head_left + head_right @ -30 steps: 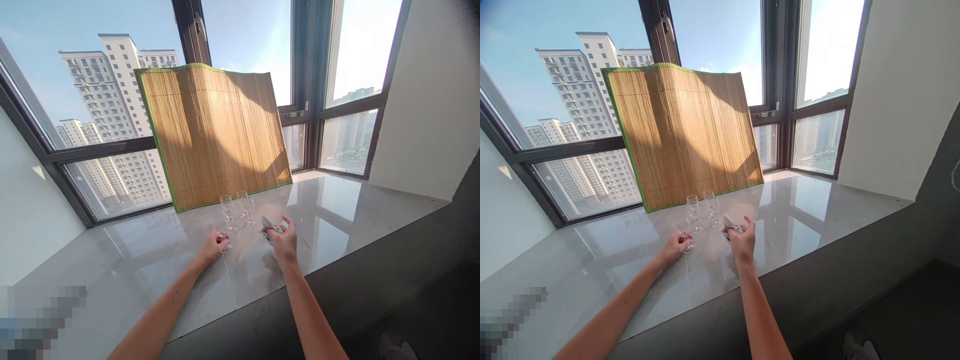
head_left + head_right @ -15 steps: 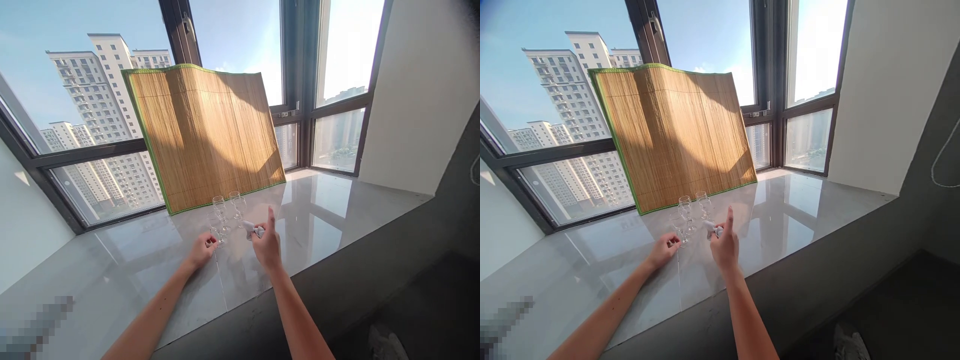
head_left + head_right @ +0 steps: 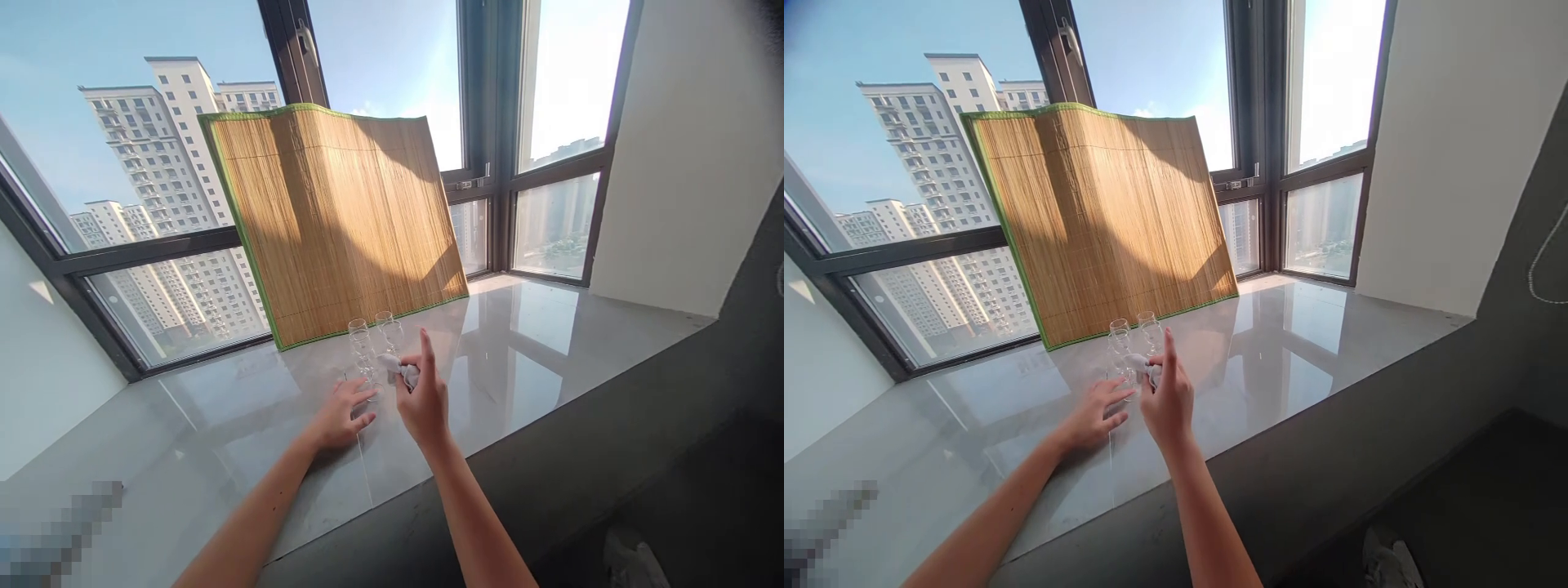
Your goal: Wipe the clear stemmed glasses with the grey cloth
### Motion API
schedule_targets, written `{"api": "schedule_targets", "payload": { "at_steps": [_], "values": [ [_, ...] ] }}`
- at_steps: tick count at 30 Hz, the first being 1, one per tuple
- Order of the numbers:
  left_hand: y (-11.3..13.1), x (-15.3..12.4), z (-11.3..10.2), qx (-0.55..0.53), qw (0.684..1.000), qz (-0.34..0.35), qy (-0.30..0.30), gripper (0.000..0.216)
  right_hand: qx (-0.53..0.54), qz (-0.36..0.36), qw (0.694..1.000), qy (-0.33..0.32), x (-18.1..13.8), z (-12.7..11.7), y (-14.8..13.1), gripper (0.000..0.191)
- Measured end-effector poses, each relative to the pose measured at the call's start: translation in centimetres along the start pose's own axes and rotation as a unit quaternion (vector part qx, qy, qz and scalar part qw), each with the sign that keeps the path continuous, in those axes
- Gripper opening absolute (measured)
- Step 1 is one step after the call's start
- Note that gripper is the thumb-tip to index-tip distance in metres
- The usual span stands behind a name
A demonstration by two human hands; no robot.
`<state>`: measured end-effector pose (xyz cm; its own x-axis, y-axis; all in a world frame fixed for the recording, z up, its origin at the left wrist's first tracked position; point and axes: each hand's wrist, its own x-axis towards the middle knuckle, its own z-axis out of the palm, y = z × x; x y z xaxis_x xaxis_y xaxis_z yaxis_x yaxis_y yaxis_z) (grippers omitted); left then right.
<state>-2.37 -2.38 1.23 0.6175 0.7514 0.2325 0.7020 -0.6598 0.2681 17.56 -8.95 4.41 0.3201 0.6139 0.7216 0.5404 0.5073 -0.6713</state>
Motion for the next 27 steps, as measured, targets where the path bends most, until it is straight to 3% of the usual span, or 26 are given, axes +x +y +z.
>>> {"api": "schedule_targets", "payload": {
  "at_steps": [2,5,8,11,15,22,27],
  "values": [
    [0.6,0.0,-0.2,0.018,0.999,0.007,-0.032,0.054,-0.024,0.049,0.998,-0.003,0.0,0.4,1.8,0.073],
    [1.1,0.0,-0.5,0.033,0.999,0.011,-0.029,0.051,-0.058,0.105,0.992,-0.042,0.0,0.6,4.3,0.073],
    [0.8,-0.3,-0.5,0.055,0.998,-0.017,-0.006,0.042,-0.113,0.132,0.972,-0.158,0.2,0.7,5.9,0.063],
    [-0.2,-1.0,-0.6,0.071,0.995,-0.063,0.011,0.035,-0.174,0.142,0.944,-0.242,0.1,1.0,6.1,0.062],
    [-2.6,-1.6,-1.1,0.087,0.982,-0.168,0.026,0.038,-0.238,0.102,0.919,-0.296,-0.7,1.7,5.3,0.071],
    [-7.2,-2.1,-2.3,0.090,0.937,-0.336,0.012,0.059,-0.260,0.105,0.921,-0.272,-0.9,1.6,4.0,0.080],
    [-5.7,-2.2,-1.5,0.101,0.912,-0.396,0.026,0.065,-0.271,0.158,0.920,-0.236,-0.4,1.5,3.5,0.072]
  ]
}}
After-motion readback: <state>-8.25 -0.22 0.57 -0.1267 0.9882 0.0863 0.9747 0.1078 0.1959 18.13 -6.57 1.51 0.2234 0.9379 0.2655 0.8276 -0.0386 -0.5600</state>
